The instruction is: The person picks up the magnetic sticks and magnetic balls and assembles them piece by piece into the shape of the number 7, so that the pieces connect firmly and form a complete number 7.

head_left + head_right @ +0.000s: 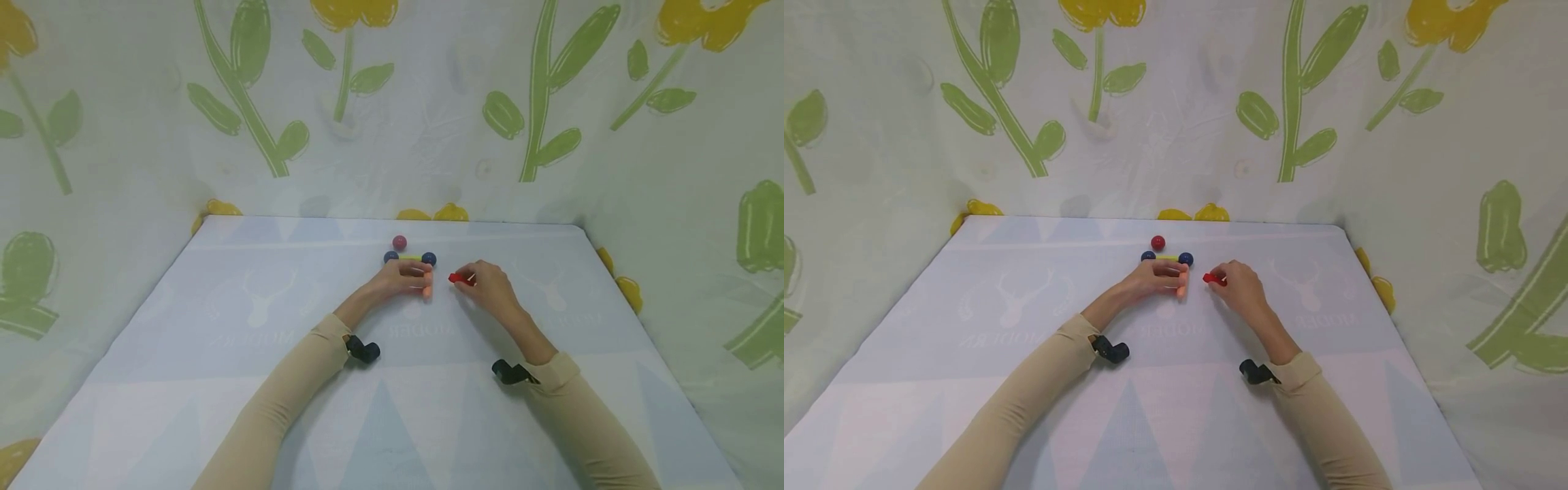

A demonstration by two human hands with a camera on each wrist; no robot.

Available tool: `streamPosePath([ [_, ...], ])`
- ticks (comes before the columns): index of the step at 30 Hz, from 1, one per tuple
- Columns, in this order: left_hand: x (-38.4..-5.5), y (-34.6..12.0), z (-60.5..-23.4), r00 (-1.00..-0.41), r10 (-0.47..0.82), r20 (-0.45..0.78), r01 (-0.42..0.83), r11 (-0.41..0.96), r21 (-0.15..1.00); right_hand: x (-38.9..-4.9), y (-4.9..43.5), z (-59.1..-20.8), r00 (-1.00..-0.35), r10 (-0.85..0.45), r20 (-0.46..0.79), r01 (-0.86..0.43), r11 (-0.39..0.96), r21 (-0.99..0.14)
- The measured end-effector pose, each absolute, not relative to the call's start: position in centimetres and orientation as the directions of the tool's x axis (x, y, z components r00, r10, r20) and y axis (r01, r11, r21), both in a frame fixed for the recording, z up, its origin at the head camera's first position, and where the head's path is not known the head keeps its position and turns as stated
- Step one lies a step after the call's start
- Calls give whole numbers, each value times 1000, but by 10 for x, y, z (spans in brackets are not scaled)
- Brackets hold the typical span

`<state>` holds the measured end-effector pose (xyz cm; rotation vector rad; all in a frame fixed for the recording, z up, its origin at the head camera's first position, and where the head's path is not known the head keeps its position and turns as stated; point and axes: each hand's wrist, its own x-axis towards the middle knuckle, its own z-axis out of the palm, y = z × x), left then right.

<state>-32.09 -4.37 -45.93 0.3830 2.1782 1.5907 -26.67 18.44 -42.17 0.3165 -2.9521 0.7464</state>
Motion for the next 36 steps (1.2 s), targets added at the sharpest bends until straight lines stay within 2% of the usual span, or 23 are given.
streamPosePath([
  [10, -322, -43, -460, -877, 450, -165, -30, 291, 956, -264, 179, -425, -973, -214, 89, -229, 822, -522],
  [24, -323, -43, -462, -873, 463, -151, -8, 297, 955, -265, 175, -433, -975, -201, -96, -103, 788, -607],
  [36, -323, -43, -464, -874, 461, -155, -24, 276, 961, -261, 174, -436, -957, -225, -183, -48, 747, -663],
])
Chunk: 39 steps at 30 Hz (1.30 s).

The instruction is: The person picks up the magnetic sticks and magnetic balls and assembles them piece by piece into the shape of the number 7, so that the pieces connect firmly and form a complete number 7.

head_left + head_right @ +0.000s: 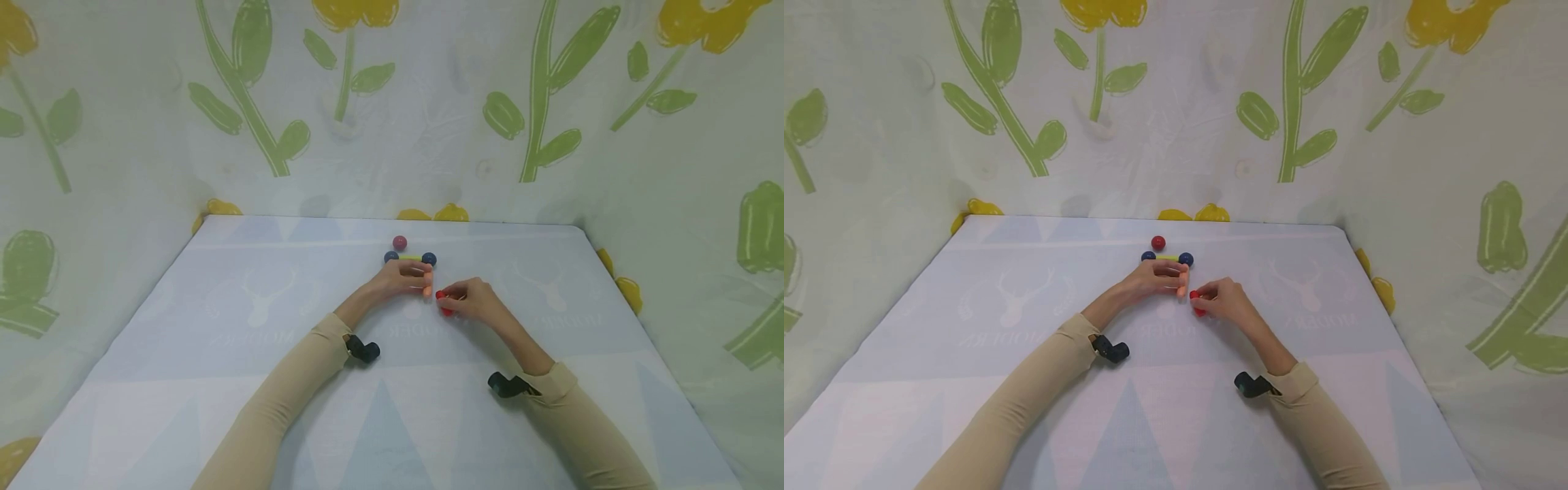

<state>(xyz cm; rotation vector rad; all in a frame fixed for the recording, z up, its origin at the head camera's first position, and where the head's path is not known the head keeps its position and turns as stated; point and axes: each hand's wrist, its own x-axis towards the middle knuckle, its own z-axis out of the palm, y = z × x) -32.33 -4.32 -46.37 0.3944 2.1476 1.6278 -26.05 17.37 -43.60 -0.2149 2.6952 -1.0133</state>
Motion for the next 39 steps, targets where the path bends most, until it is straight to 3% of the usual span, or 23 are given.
streamPosePath([
  [29, -322, -43, -462, -871, 471, -140, -15, 259, 966, -251, 163, -441, -900, -263, -347, 178, 505, -845],
  [39, -322, -44, -464, -873, 471, -128, 2, 266, 964, -252, 160, -444, -899, -263, -349, 181, 503, -845],
])
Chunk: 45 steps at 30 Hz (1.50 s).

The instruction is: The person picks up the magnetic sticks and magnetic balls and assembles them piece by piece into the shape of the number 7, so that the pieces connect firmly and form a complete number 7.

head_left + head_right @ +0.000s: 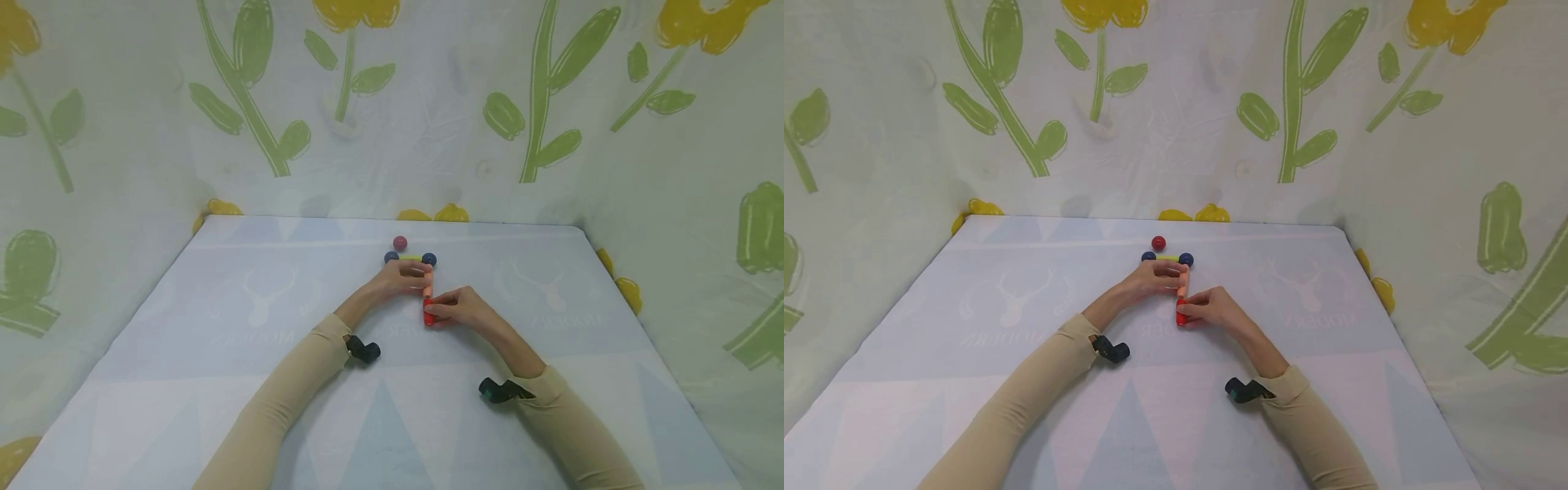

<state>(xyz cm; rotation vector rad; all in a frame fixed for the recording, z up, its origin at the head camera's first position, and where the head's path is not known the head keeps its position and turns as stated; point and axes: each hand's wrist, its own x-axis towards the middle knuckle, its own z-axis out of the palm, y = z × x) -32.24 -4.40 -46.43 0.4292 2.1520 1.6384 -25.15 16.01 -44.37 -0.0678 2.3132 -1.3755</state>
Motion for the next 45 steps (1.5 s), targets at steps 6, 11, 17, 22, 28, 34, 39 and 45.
streamPosePath([
  [6, -322, -44, -464, -871, 475, -126, 8, 270, 963, -253, 160, -445, -901, -264, -345, 174, 509, -843],
  [11, -322, -44, -465, -868, 481, -123, 13, 269, 963, -255, 160, -448, -903, -262, -341, 167, 516, -840],
  [17, -323, -44, -465, -869, 478, -127, 14, 280, 960, -256, 160, -450, -911, -260, -320, 158, 496, -854],
  [22, -322, -44, -463, -869, 478, -129, 11, 279, 960, -256, 160, -449, -913, -256, -316, 163, 482, -861],
  [28, -321, -44, -462, -868, 479, -128, 12, 278, 960, -257, 159, -448, -910, -246, -333, 189, 469, -863],
  [34, -322, -44, -462, -871, 475, -125, 20, 289, 957, -256, 159, -448, -911, -248, -330, 190, 458, -868],
  [39, -322, -44, -462, -872, 473, -123, 20, 285, 958, -257, 159, -450, -905, -263, -333, 200, 430, -881],
  [45, -322, -44, -463, -872, 474, -123, 11, 271, 963, -262, 161, -454, -891, -299, -340, 221, 369, -903],
])
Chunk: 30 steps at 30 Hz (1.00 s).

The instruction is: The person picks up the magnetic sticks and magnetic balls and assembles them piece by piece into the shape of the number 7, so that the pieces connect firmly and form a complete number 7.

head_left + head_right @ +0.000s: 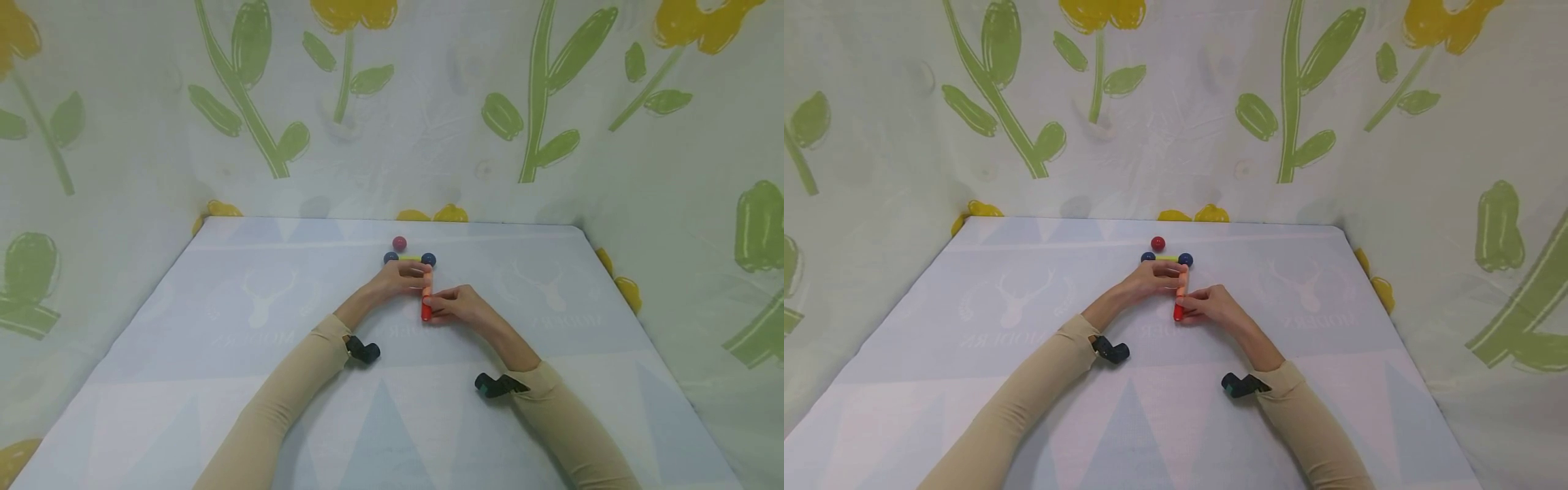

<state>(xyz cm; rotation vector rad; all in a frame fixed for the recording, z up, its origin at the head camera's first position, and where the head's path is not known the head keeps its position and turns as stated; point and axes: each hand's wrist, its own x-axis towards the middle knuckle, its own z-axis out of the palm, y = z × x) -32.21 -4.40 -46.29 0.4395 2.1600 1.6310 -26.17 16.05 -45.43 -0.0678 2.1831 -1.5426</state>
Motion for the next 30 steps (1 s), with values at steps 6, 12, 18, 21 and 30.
streamPosePath([
  [6, -321, -44, -462, -868, 482, -116, 22, 272, 962, -270, 162, -456, -881, -303, -363, 268, 313, -911],
  [12, -322, -42, -462, -865, 489, -117, 32, 286, 958, -277, 160, -451, -870, -286, -401, 316, 299, -900],
  [18, -321, -41, -461, -863, 496, -98, 33, 248, 968, -284, 160, -451, -859, -282, -427, 349, 289, -892],
  [21, -321, -39, -461, -852, 512, -104, -18, 170, 985, -287, 161, -452, -856, -284, -432, 357, 278, -892],
  [30, -322, -41, -461, -857, 499, -130, -57, 158, 986, -289, 160, -456, -854, -301, -424, 347, 278, -896],
])
